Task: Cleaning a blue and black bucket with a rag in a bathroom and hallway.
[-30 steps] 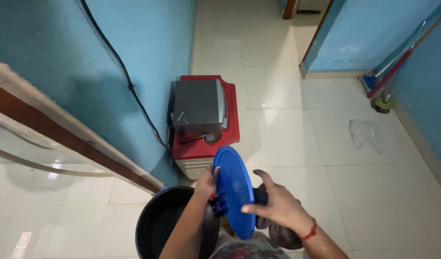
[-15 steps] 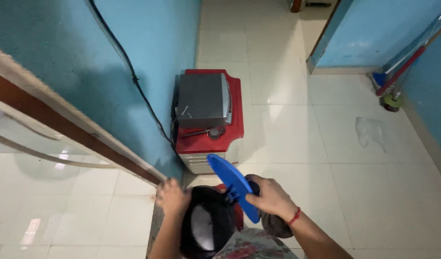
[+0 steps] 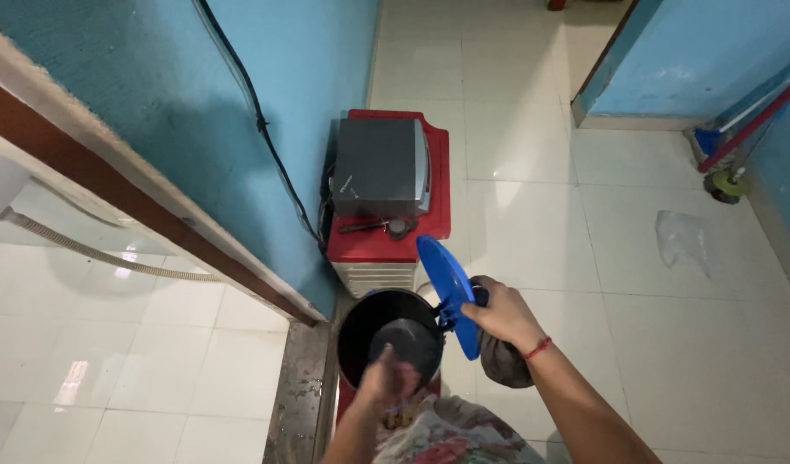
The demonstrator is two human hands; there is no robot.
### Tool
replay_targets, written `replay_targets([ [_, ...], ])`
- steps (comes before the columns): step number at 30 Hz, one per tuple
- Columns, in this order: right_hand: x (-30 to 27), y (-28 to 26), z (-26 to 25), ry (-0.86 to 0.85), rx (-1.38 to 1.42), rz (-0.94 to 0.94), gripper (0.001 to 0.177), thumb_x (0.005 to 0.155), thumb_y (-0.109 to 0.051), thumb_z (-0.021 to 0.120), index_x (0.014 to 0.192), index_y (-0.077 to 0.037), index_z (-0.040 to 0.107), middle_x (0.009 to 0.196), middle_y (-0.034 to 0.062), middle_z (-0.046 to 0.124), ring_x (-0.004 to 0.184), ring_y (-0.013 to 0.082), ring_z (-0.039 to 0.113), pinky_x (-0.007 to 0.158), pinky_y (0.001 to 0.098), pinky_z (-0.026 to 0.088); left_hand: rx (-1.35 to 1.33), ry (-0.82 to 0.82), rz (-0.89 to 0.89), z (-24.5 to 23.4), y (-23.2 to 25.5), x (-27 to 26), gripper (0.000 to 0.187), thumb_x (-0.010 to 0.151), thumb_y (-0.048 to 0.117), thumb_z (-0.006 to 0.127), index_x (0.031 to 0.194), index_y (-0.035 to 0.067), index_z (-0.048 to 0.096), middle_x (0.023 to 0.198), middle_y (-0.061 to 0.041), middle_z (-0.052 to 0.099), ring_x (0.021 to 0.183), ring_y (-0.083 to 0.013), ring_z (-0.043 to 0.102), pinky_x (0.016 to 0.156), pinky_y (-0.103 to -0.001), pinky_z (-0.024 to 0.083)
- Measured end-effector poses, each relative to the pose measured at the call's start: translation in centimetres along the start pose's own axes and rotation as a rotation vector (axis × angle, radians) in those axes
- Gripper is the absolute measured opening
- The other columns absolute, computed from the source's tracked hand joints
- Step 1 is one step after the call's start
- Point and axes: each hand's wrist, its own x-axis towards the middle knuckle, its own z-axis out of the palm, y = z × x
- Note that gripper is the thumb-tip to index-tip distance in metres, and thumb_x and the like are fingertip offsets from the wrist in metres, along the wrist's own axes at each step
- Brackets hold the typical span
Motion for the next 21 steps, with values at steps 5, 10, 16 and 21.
replay_targets([
  [5,-0.8,-2.6,-1.9,0.036,0.065,0.033,0.058,0.073,-0.03,0.074,0.125,-0.005,0.067,0.106,0.0205,0.077,0.101,0.0337,0.076,0.089,0.0399,0.059,-0.581,-0.447,-0.43,7.0,-0.9,-2.4,0.12,0.085,0.091,0.031,0.138,-0.015,0.053,0.125,-0.028,0.067,0.096,-0.0336,0.068,0.085,-0.045,0.055],
  [10,-2.2,-5.1,-4.5,0.081,0.105,-0.021,0.059,0.072,-0.026,0.074,0.125,-0.004,0.066,0.101,0.0212,0.079,0.096,0.033,0.078,0.084,0.039,0.06,-0.758,-0.417,-0.42,10.3,4.2,-7.4,0.137,0.078,0.101,0.034,0.159,-0.008,0.013,0.145,-0.029,0.045,0.117,-0.0401,0.055,0.103,-0.048,0.043],
  [16,-2.7,-7.3,-5.9,0.005,0.177,-0.067,0.06,0.071,-0.025,0.072,0.127,-0.004,0.064,0.096,0.0196,0.08,0.089,0.0292,0.081,0.079,0.0373,0.061,-1.302,-0.307,-0.133,12.3,5.7,-5.0,0.106,0.085,0.089,0.046,0.138,-0.003,0.039,0.149,-0.025,0.049,0.131,-0.0401,0.052,0.115,-0.052,0.038],
  [21,-1.5,-6.4,-6.3,-0.007,0.161,-0.117,0.058,0.071,-0.026,0.073,0.124,-0.003,0.067,0.096,0.0201,0.079,0.089,0.028,0.079,0.081,0.0375,0.061,-1.298,-0.319,0.098,12.1,6.0,-0.9,0.041,0.1,0.048,0.04,0.101,0.011,0.059,0.12,-0.02,0.07,0.115,-0.0338,0.063,0.102,-0.05,0.049],
])
